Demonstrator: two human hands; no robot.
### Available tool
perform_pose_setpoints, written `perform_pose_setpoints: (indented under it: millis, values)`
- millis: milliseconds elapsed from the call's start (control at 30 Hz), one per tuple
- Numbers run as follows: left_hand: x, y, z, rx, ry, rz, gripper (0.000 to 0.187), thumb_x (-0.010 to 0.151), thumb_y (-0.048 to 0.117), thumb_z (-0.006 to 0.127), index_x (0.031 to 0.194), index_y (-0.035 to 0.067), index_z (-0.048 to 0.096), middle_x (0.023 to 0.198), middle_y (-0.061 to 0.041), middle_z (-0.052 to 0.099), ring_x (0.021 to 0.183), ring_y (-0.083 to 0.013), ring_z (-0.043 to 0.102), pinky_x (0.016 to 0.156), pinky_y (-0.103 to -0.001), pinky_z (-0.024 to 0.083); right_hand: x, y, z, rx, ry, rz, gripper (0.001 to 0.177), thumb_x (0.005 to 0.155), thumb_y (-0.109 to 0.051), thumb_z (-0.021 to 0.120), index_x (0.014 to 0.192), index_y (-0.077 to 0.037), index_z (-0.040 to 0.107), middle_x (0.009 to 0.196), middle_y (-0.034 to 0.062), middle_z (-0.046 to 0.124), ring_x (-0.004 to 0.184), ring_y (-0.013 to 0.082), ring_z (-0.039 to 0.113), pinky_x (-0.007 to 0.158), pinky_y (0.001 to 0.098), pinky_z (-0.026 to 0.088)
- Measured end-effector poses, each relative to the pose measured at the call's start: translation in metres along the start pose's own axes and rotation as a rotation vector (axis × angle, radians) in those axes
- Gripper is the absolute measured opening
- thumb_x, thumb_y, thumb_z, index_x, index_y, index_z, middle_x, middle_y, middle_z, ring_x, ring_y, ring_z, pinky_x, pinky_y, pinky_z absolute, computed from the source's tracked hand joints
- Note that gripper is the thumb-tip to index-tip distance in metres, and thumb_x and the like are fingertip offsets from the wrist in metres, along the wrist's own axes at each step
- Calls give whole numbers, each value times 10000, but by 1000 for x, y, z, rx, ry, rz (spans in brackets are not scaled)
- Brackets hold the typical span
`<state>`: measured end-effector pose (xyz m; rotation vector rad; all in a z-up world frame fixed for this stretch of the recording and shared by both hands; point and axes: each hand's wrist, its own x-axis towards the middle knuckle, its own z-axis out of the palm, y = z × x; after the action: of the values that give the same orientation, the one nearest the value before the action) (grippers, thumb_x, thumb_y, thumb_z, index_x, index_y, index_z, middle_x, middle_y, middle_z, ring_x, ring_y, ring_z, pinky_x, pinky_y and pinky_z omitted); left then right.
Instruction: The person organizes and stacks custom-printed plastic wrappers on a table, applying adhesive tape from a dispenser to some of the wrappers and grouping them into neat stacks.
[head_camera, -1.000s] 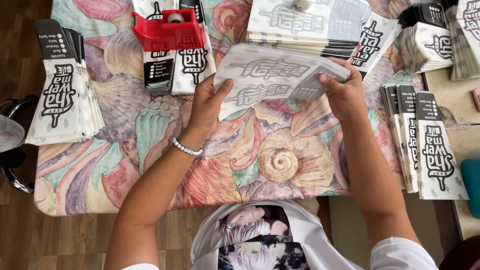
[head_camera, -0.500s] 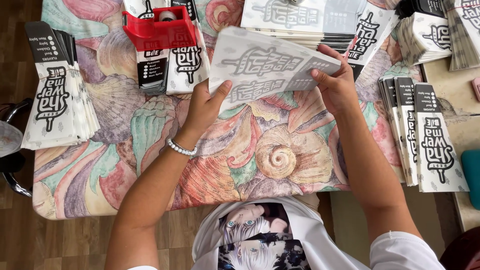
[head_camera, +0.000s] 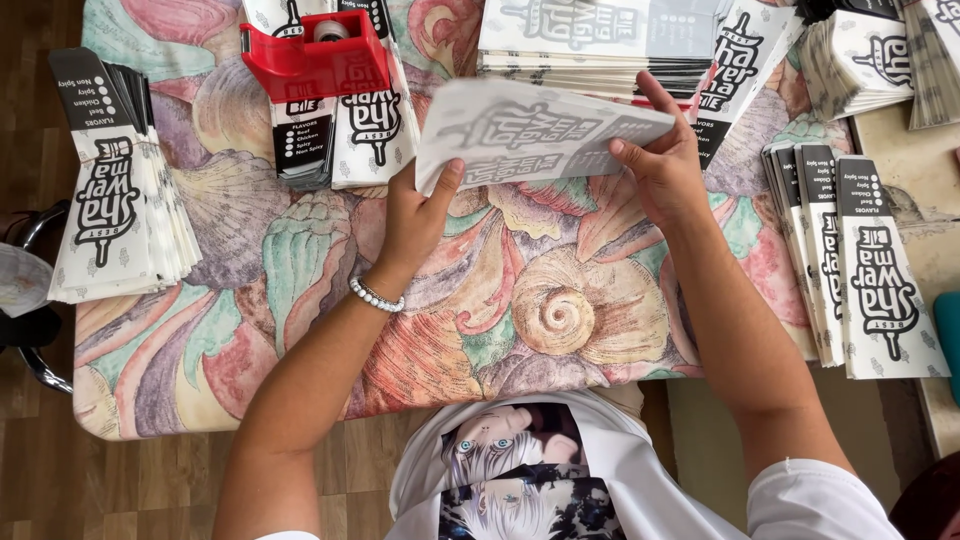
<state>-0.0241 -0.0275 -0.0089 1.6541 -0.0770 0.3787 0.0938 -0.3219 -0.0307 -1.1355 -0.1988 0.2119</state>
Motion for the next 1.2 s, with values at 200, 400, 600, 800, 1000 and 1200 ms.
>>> perform_pose_setpoints:
  millis: [200,400,600,800,1000,1200]
  values:
    - [0,-2,3,38,84,86,351,1047,314,598,1256,34,632,1198,-107,713,1166,-248,673,1022,-352,544,-1,0,4,-45,10,46,753,826,76,784,1512,-79,517,1196,43,715,1070,126,680,984,251,613]
    - [3,31,4,45,140,139,213,1072,207,603,1013,31,708,843,-90,722,852,-134,619,843,-395,535,-3,3,18,-182,81,-59,506,754,99,883,1207,-37,704,916,131,762,856,196,785,802,332,670]
    - [3,40,1,99,131,48,210,1064,185,601,957,23,679,778,-77,668,786,-147,568,791,-394,528,-7,-2,20,-280,107,-25,297,767,45,902,1006,-23,739,870,94,758,833,179,777,777,294,649]
    - [3,43,-5,86,32,43,232,1082,211,576,1042,9,683,844,-137,714,793,-201,701,797,-390,576,-6,-8,25,-204,112,-32,268,790,60,885,1008,-7,746,892,120,766,862,212,788,808,318,666]
    - [-5,26,7,64,58,108,196,1079,210,590,1023,36,660,831,-129,694,798,-194,673,796,-407,552,-11,-16,37,-179,65,-37,256,754,41,908,947,-22,752,900,97,769,875,198,782,818,308,657]
    - [-4,27,11,73,184,121,165,1054,169,633,991,26,687,853,-85,716,912,-120,594,830,-377,535,-9,-7,29,-195,88,-36,219,772,38,897,919,-29,749,872,91,768,864,186,780,803,300,656]
